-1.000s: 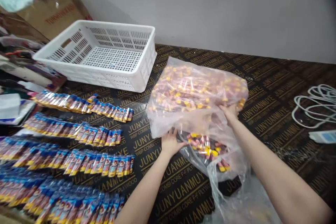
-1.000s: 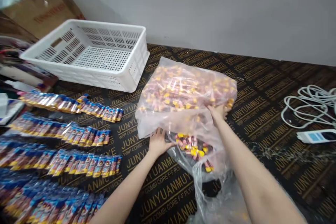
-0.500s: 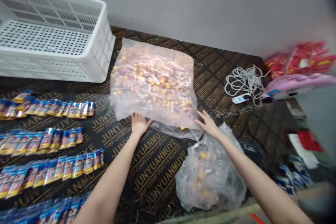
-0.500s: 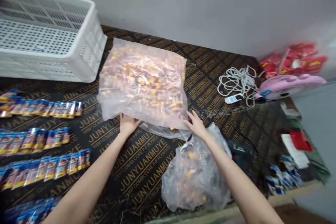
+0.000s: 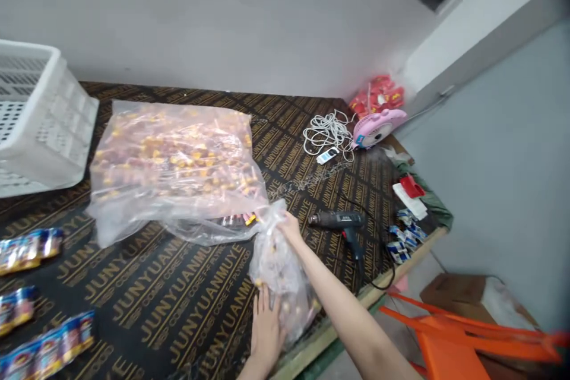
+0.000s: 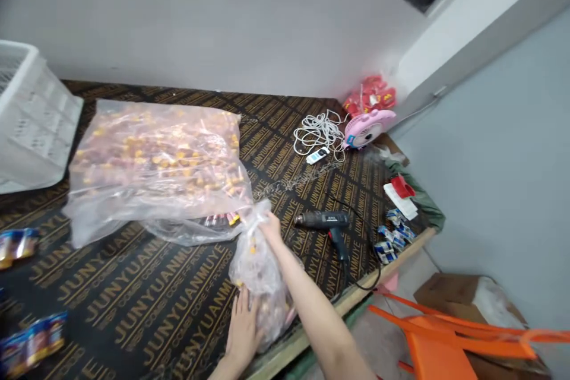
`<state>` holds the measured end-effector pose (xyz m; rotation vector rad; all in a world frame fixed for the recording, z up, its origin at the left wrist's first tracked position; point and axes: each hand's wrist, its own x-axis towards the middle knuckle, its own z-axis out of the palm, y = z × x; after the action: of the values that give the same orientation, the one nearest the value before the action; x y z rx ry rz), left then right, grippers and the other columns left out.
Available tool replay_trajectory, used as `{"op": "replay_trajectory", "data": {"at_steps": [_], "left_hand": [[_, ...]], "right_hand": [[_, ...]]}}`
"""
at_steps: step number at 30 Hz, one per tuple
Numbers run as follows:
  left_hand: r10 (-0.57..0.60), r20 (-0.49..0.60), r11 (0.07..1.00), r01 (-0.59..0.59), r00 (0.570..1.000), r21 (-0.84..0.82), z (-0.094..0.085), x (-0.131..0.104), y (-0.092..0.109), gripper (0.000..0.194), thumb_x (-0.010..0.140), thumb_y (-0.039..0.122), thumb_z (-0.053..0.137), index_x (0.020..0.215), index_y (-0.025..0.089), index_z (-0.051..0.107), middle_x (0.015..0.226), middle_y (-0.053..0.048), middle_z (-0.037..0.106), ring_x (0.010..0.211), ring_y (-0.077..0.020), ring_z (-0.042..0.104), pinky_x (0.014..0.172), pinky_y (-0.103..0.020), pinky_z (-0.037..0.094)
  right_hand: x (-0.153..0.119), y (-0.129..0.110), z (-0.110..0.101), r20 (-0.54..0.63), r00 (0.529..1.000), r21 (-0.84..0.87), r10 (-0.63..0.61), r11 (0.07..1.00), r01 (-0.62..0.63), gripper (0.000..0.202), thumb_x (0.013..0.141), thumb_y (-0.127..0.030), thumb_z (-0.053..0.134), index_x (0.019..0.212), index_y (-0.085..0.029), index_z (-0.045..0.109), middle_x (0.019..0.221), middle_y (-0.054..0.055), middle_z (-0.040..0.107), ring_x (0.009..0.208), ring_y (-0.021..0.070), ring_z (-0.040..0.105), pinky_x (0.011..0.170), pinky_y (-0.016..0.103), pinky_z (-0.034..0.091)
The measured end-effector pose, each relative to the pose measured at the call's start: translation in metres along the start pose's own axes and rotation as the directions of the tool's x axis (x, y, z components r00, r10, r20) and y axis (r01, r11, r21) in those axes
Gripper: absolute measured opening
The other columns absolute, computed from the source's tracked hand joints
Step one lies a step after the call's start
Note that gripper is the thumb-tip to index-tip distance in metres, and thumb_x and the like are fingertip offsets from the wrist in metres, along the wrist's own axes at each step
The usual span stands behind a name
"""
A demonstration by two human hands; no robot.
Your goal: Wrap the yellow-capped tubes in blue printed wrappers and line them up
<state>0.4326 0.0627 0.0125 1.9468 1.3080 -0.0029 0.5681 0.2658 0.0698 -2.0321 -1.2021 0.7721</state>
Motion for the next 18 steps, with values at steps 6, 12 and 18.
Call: {"op": "replay_trajectory", "data": {"at_steps": [6, 12, 18], "left_hand": [[0.015, -0.153, 0.982, 0.014, 0.988, 0.188, -0.039, 0.106, 0.017, 0.053, 0.08, 0.036, 0.047, 0.13, 0.019, 0.051, 0.145, -0.014, 0.036, 0.139, -0.0311, 0.018, 0.112, -0.054, 0.006], [-0.203, -0.139, 0.977, 0.21, 0.969, 0.038, -0.072, 0.175, 0.044, 0.068, 0.081, 0.043, 0.046, 0.143, 0.019, 0.029, 0.152, -0.015, 0.017, 0.14, -0.035, 0.004, 0.105, -0.065, 0.007], [-0.146, -0.066, 0.966, 0.128, 0.987, -0.223, -0.101, 0.134, 0.015, 0.059, 0.08, 0.033, 0.054, 0.136, 0.019, 0.042, 0.15, -0.014, 0.026, 0.137, -0.0255, 0.027, 0.109, -0.044, 0.025]], "right_hand": [[0.027, 0.004, -0.088, -0.082, 0.991, -0.161, -0.109, 0.982, 0.095, 0.067, 0.066, -0.038, 0.068, 0.129, -0.028, 0.047, 0.137, 0.001, 0.045, 0.125, 0.022, 0.041, 0.105, 0.033, 0.032], [-0.015, 0.119, -0.196, -0.382, 0.874, -0.314, 0.302, 0.847, -0.43, 0.057, 0.074, -0.035, 0.056, 0.127, -0.018, 0.043, 0.116, 0.016, 0.056, 0.112, 0.0361, 0.05, 0.09, 0.06, 0.036], [-0.022, 0.157, -0.21, -0.274, 0.893, -0.445, 0.357, 0.776, -0.447, 0.026, 0.086, -0.031, 0.058, 0.108, -0.017, 0.057, 0.103, 0.007, 0.06, 0.093, 0.019, 0.06, 0.08, 0.037, 0.05]]}}
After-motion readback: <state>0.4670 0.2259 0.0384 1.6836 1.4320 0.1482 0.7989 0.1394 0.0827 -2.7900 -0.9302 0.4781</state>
